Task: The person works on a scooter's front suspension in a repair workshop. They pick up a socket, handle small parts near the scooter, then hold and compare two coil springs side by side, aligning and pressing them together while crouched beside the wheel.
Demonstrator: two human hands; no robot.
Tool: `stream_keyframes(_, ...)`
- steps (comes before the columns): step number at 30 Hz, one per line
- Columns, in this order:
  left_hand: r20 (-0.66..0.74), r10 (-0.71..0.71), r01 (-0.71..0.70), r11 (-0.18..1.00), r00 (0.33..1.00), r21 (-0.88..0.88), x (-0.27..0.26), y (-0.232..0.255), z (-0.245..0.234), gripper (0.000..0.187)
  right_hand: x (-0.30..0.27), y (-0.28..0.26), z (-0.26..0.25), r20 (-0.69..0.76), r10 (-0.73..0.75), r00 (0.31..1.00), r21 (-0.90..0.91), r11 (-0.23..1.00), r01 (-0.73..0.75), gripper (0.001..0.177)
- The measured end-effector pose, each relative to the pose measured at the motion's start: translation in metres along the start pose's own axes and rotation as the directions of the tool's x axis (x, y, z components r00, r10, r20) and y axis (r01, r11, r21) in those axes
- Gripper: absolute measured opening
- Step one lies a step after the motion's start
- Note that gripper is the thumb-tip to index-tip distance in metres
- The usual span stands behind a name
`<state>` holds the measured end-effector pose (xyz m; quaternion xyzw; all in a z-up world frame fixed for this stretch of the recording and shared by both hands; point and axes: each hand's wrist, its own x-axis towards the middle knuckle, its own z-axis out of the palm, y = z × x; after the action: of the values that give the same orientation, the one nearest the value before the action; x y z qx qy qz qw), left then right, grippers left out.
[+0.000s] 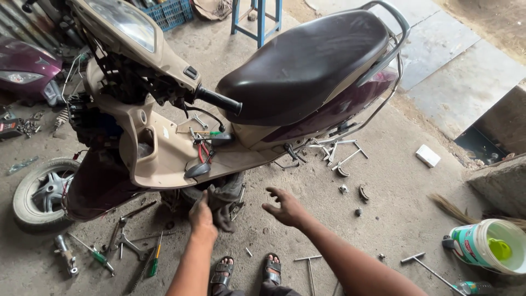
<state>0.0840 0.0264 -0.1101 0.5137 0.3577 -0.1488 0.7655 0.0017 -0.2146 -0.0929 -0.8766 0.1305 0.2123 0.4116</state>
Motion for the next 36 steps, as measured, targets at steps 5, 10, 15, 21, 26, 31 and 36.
stream_keyframes(5, 0.094, -0.02, 0.035, 0.987, 0.995, -0.159, -0.038, -0.006, 0.053, 0.027, 0.014, -0.021, 0.024, -0.136, -0.359, 0.923, -0.129, 0.93, 0.343, 0.086)
stream_keyframes(10, 0.226, 0.196, -0.269, 0.893, 0.954, 0.36, -0.05, -0.033, 0.08, 0.027, 0.005, -0.036, 0.057, 0.176, -0.434, 0.884, -0.245, 0.85, 0.466, 0.031)
stream_keyframes(15, 0.165, 0.483, -0.507, 0.771, 0.86, 0.386, 0.03, -0.048, 0.034, 0.022, -0.034, -0.084, 0.015, 0.311, -0.403, 0.861, -0.383, 0.776, 0.501, 0.052)
stream_keyframes(21, -0.018, 0.076, -0.071, 0.975, 0.997, 0.213, -0.028, 0.032, 0.012, 0.034, -0.055, -0.128, -0.018, 0.044, -0.733, 0.678, -0.134, 0.669, 0.731, 0.081)
stream_keyframes(26, 0.448, -0.12, 0.191, 0.974, 0.886, -0.118, -0.071, 0.042, 0.029, 0.06, -0.009, -0.126, -0.005, 0.009, -0.751, 0.66, -0.329, 0.621, 0.711, 0.092)
stream_keyframes(31, 0.475, 0.003, -0.204, 0.905, 0.88, 0.373, -0.033, 0.028, 0.033, 0.06, 0.01, -0.126, -0.012, -0.093, -0.692, 0.716, -0.509, 0.651, 0.563, 0.026)
stream_keyframes(36, 0.333, 0.321, -0.438, 0.812, 0.887, 0.385, -0.009, 0.031, 0.024, 0.046, 0.025, -0.115, -0.007, -0.073, -0.726, 0.684, -0.622, 0.57, 0.538, 0.022)
